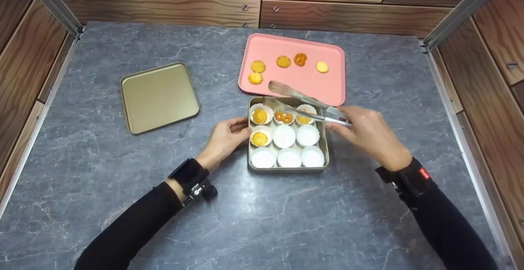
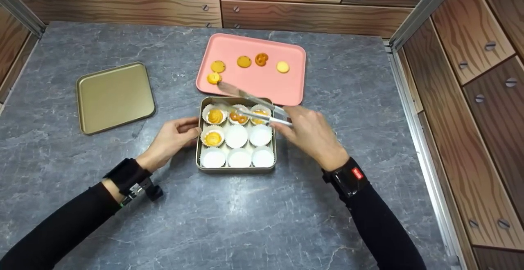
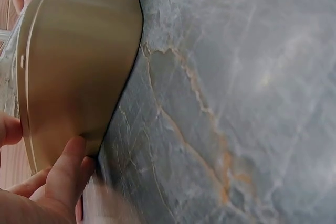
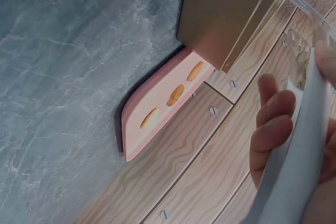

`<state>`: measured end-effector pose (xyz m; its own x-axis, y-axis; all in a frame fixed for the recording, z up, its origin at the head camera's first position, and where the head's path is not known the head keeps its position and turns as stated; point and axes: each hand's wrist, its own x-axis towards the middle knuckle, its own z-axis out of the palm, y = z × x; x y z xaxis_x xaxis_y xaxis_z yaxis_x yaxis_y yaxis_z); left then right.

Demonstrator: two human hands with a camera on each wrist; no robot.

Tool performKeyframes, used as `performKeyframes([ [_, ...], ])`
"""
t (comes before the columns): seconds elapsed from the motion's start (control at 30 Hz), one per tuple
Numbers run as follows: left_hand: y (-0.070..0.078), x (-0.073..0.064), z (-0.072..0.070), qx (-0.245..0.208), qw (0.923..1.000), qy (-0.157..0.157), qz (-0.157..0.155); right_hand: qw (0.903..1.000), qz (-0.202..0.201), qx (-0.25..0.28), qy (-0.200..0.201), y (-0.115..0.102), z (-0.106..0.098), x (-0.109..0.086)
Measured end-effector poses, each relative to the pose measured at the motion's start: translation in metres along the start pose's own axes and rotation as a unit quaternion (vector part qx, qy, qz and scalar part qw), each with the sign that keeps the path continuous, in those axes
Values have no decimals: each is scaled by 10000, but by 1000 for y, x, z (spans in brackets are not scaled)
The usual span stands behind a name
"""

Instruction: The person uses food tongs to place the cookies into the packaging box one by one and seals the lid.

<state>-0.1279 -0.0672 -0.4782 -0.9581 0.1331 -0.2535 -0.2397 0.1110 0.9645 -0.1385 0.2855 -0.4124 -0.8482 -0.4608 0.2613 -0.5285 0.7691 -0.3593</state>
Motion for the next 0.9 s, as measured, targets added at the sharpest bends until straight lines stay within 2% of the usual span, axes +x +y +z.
performKeyframes([
  [0.17,-2,1,4,247,9994,97,217,9998,193,1,87,4,0,9],
  [0.47,-2,0,5,773,9961,287,323,9986,505,-148,-12,1,3,30],
  [0.77,-3,-2,4,572,9976,341,204,9978,615,-255,-73,-2,10,56],
  [0.9,-4,-1,4,387,9986,348,61,9962,793,-256,-252,-5,14,68],
])
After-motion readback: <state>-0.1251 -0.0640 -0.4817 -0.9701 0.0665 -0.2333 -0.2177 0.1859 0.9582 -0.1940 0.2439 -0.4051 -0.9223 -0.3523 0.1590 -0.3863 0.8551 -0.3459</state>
